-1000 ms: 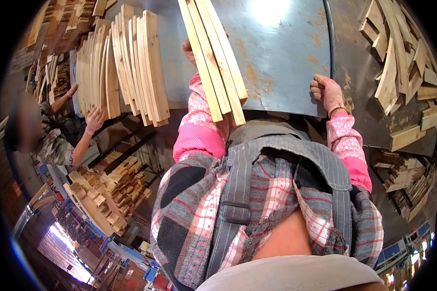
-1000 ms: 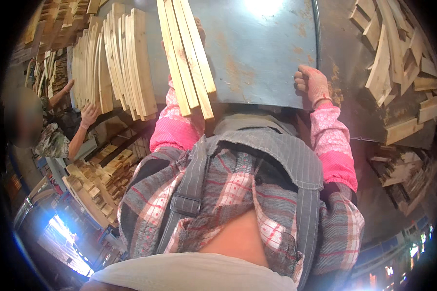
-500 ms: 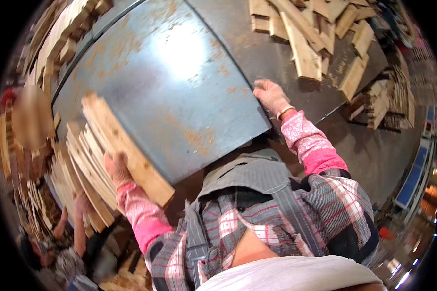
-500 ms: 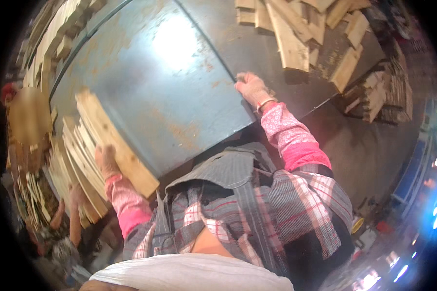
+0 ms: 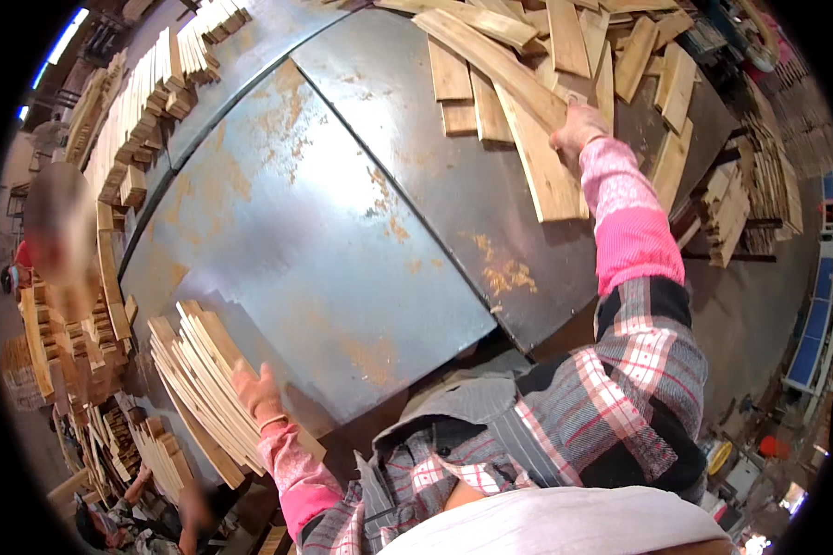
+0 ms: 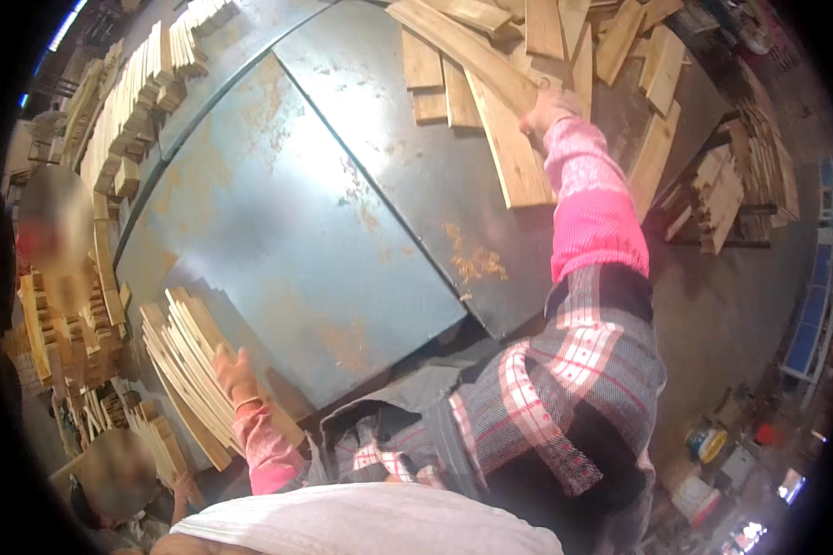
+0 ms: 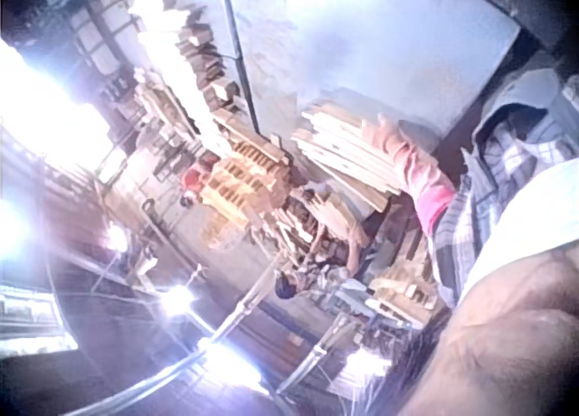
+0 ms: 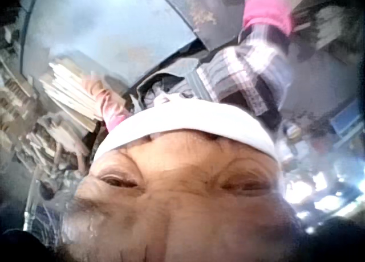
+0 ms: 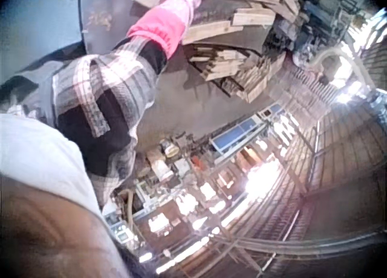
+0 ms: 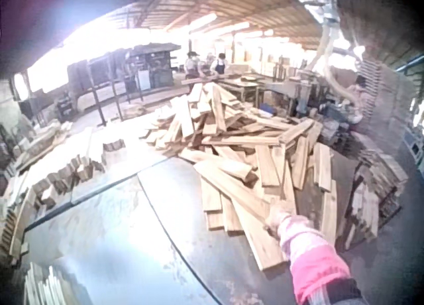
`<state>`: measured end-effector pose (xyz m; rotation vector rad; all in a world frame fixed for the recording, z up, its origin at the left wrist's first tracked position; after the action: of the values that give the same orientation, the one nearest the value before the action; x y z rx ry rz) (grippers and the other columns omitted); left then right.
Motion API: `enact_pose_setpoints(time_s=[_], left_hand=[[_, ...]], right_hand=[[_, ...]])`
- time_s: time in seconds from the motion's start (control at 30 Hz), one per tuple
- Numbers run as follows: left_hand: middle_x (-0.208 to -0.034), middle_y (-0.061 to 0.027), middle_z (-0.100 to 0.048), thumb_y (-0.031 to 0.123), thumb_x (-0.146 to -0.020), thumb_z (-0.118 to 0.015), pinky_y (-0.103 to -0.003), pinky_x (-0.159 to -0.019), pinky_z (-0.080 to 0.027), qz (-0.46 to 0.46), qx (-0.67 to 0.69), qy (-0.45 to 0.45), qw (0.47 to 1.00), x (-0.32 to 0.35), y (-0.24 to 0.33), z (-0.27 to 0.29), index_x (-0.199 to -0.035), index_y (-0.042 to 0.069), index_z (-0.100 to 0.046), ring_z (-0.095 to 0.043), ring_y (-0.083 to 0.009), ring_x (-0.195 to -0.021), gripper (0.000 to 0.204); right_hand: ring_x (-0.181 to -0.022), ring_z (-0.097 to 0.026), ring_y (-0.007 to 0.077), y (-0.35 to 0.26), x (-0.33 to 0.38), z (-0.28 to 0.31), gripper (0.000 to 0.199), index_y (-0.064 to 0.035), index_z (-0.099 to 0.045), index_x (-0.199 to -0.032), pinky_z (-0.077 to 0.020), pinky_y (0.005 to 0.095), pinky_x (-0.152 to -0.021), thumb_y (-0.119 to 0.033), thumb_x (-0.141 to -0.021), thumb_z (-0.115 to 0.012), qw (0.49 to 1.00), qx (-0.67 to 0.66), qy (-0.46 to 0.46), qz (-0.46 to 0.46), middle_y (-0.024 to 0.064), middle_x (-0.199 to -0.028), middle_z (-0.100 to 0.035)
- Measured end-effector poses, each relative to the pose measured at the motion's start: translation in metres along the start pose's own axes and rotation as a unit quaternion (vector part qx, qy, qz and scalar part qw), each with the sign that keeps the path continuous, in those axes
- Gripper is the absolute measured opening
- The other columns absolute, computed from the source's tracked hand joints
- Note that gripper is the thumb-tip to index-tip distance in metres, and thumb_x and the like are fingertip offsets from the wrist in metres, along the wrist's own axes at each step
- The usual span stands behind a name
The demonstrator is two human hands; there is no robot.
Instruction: The person sorts and stacks wooden planks on a metal table in a workshop. They pick up individual pieces from a pile, inspect them, and place them into a neat stack, occasionally moving other planks aside to access the pile.
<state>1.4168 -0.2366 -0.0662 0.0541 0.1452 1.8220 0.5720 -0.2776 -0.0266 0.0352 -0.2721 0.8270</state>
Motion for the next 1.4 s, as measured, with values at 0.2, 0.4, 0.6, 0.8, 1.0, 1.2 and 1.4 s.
enact_pose_setpoints(time_s=[0.2,0.4,0.6,0.8,1.0,1.2,1.4], left_hand=[[-0.095,-0.0061,-0.063,0.018,-0.095,-0.069,-0.031,-0.080,-0.052,-0.088,0.517,-0.195,0.829,0.018,0.320,-0.037,-0.105,-0.002,-0.066,-0.061,-0.0169,-0.086,0.023],[-0.085,-0.0078,-0.068,0.016,-0.087,-0.073,-0.034,-0.065,-0.055,0.125,0.466,-0.436,0.760,0.089,0.498,-0.111,-0.107,0.002,-0.065,-0.066,-0.0186,-0.074,0.026],[-0.089,-0.0084,-0.068,0.007,-0.085,-0.066,-0.036,-0.067,-0.057,0.138,0.558,-0.380,0.725,0.104,0.482,-0.153,-0.115,0.000,-0.062,-0.068,-0.0215,-0.075,0.031],[-0.090,-0.0065,-0.069,0.005,-0.086,-0.066,-0.034,-0.063,-0.056,0.195,0.599,-0.303,0.715,0.086,0.425,-0.151,-0.115,0.002,-0.063,-0.066,-0.0191,-0.073,0.030],[-0.093,-0.0041,-0.070,0.007,-0.087,-0.070,-0.031,-0.068,-0.055,0.197,0.560,-0.232,0.771,0.069,0.360,-0.102,-0.116,0.003,-0.063,-0.065,-0.0157,-0.076,0.030],[-0.105,-0.0072,-0.068,0.023,-0.090,-0.075,-0.031,-0.082,-0.053,0.187,0.502,-0.220,0.815,0.061,0.347,-0.089,-0.126,0.002,-0.059,-0.064,-0.0182,-0.091,0.045],[-0.143,-0.0301,-0.052,0.037,-0.076,-0.086,-0.045,-0.110,-0.045,0.167,0.244,-0.213,0.931,0.031,0.362,-0.125,-0.150,-0.006,-0.035,-0.053,-0.0440,-0.133,0.099]], right_hand=[[-0.087,-0.073,0.0303,-0.023,0.060,-0.051,0.068,0.0060,-0.061,-0.121,-0.0602,0.0393,-0.080,-0.030,-0.068,-0.085,0.941,-0.259,-0.211,0.059,0.0192,-0.104,-0.074],[-0.114,-0.066,0.0381,-0.067,0.171,-0.086,0.088,0.0014,-0.054,-0.138,-0.0525,0.0440,-0.098,-0.051,-0.073,-0.083,0.949,-0.121,-0.207,0.205,0.0253,-0.122,-0.067],[-0.135,-0.049,0.0383,-0.012,0.094,-0.069,0.117,-0.0014,-0.028,-0.159,-0.0448,0.0458,-0.110,-0.051,-0.070,-0.086,0.990,0.041,-0.133,0.016,0.0238,-0.152,-0.045],[-0.132,-0.053,0.0332,-0.017,0.122,-0.065,0.102,-0.0021,-0.033,-0.157,-0.0466,0.0410,-0.108,-0.023,-0.069,-0.081,0.960,-0.210,-0.175,0.060,0.0234,-0.143,-0.052],[-0.143,-0.044,0.0311,0.000,0.224,-0.044,0.112,-0.0097,-0.031,-0.162,-0.0374,0.0375,-0.118,-0.022,-0.062,-0.080,0.754,-0.549,-0.337,0.133,0.0179,-0.156,-0.044],[-0.134,-0.053,0.0405,-0.120,0.196,-0.108,0.108,-0.0085,-0.029,-0.161,-0.0448,0.0432,-0.113,-0.033,-0.067,-0.078,0.808,-0.334,-0.421,0.242,0.0261,-0.151,-0.046],[-0.102,-0.068,0.0414,-0.252,0.116,-0.123,0.051,-0.0014,-0.067,-0.113,-0.0558,0.0476,-0.087,-0.039,-0.081,-0.078,0.849,-0.123,-0.296,0.421,0.0233,-0.109,-0.070]])
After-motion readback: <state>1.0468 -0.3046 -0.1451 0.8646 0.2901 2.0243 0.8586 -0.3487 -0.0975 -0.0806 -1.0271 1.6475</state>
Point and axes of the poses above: each hand's wrist, its own x-axis away from the middle knuckle, its own z-axis out of the back of the hand, y = z × x, the point moved 8 cm from there along -x, towards the middle knuckle
